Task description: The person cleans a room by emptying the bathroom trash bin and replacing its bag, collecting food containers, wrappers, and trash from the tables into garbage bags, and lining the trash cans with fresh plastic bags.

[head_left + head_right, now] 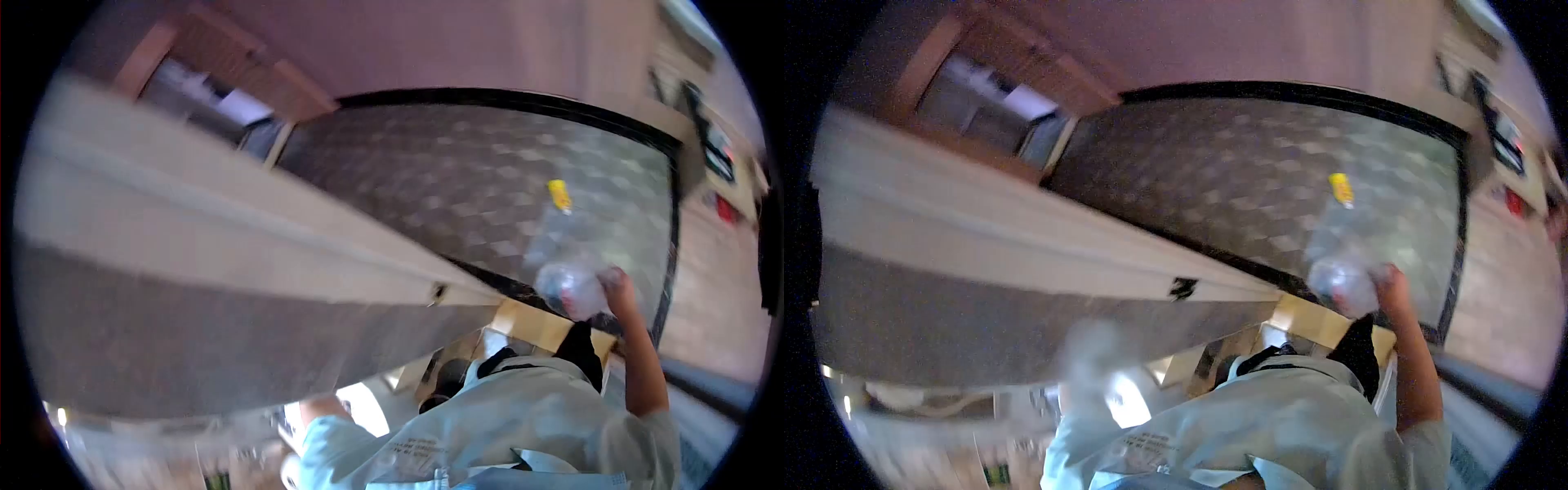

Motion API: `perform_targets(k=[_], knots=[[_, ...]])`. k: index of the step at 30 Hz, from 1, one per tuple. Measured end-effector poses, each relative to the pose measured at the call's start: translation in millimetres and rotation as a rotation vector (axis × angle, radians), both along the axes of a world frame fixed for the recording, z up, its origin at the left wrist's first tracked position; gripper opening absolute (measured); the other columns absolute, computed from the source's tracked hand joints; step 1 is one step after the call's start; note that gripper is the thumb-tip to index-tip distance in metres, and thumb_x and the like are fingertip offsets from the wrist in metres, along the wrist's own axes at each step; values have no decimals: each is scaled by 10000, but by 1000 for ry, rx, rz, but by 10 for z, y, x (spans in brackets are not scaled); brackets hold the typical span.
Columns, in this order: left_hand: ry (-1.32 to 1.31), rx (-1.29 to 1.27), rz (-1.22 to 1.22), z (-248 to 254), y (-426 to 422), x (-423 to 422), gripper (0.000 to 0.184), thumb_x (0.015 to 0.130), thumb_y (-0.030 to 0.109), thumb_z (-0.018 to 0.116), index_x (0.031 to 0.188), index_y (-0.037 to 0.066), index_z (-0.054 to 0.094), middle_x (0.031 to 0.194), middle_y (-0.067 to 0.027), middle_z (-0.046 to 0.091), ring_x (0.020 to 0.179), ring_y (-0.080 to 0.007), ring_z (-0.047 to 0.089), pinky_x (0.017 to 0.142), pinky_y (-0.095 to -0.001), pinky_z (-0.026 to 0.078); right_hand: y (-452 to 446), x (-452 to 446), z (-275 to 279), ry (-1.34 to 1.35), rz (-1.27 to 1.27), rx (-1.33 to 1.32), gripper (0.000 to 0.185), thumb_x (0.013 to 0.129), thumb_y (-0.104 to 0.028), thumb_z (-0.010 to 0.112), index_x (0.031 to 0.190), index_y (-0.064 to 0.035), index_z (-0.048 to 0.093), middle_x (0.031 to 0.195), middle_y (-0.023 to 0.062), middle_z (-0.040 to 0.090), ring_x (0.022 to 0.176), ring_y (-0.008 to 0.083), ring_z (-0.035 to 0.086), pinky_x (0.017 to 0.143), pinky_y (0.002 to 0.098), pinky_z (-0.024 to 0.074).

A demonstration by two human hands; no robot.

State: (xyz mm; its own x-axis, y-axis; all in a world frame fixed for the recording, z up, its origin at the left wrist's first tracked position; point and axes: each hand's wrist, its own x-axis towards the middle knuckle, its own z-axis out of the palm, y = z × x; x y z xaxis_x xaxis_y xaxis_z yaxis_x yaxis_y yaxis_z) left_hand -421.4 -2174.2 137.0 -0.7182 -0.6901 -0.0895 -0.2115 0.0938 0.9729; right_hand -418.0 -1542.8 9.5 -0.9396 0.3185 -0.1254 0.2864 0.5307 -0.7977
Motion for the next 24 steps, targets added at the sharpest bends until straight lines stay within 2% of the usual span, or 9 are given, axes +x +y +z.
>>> perform_targets(k=[1, 2, 3, 4, 7, 9, 12, 18, 24], knots=[[-3, -12, -32, -29, 96, -108, 305, 857, 309, 516, 936, 18, 564, 822, -76, 562, 726, -146, 530, 590, -290, 440, 25, 38, -20, -50, -21, -18, 221, 754, -177, 622, 883, -11, 553, 807, 171, 592, 714, 297, 562, 642, 359, 451], [-5, -26, -72, -68, 225, -209, 305, 858, 307, 515, 938, 17, 563, 823, -76, 563, 728, -146, 530, 592, -290, 440, 115, 141, -207, 184, 90, 41, 220, 735, -171, 637, 872, -17, 561, 811, 176, 588, 727, 324, 563, 646, 370, 459], [-10, -34, -105, -96, 377, -296, 304, 859, 306, 513, 939, 17, 563, 823, -76, 564, 729, -146, 530, 594, -289, 440, 71, 183, -88, 243, 49, 182, 179, 721, -127, 624, 859, -25, 572, 817, 180, 584, 762, 339, 564, 673, 378, 462], [-16, -41, -132, -152, 548, -390, 304, 860, 305, 512, 941, 16, 562, 824, -76, 564, 731, -146, 531, 597, -289, 440, 74, 194, -36, 129, -34, 185, 161, 700, -93, 601, 847, -29, 580, 843, 186, 587, 802, 345, 564, 702, 389, 459], [-43, -46, -202, -297, 1072, -561, 302, 863, 301, 508, 945, 15, 560, 825, -77, 566, 735, -145, 531, 604, -287, 440, 157, 174, 202, -39, -17, 93, 268, 650, -57, 577, 918, -45, 594, 939, 184, 585, 909, 354, 543, 794, 383, 439], [-59, -33, -250, -434, 1335, -615, 300, 865, 298, 506, 948, 14, 559, 827, -77, 567, 738, -145, 532, 608, -286, 440, 196, 160, 148, -54, -49, 175, 274, 648, -50, 569, 920, -43, 594, 947, 185, 583, 909, 353, 544, 791, 384, 440], [-78, -3, -307, -609, 1738, -641, 299, 868, 294, 502, 952, 13, 557, 828, -78, 568, 742, -145, 533, 615, -285, 440, 254, 106, 171, -3, -113, 104, 267, 653, -53, 572, 919, -42, 592, 949, 184, 583, 905, 352, 545, 791, 380, 441], [-156, 45, -337, -762, 2937, -990, 295, 874, 287, 494, 960, 11, 553, 831, -79, 572, 751, -144, 535, 629, -282, 439, 1102, -354, -61, 42, -143, 44, 193, 683, -78, 581, 871, -47, 613, 860, 179, 597, 867, 353, 557, 744, 380, 449], [-212, 77, -277, -830, 4059, -1289, 291, 880, 279, 487, 969, 8, 549, 835, -80, 575, 759, -144, 536, 643, -279, 439, 1911, -712, -150, 86, -67, 70, 326, 621, -13, 568, 945, -48, 587, 940, 175, 581, 909, 354, 541, 803, 381, 443]])
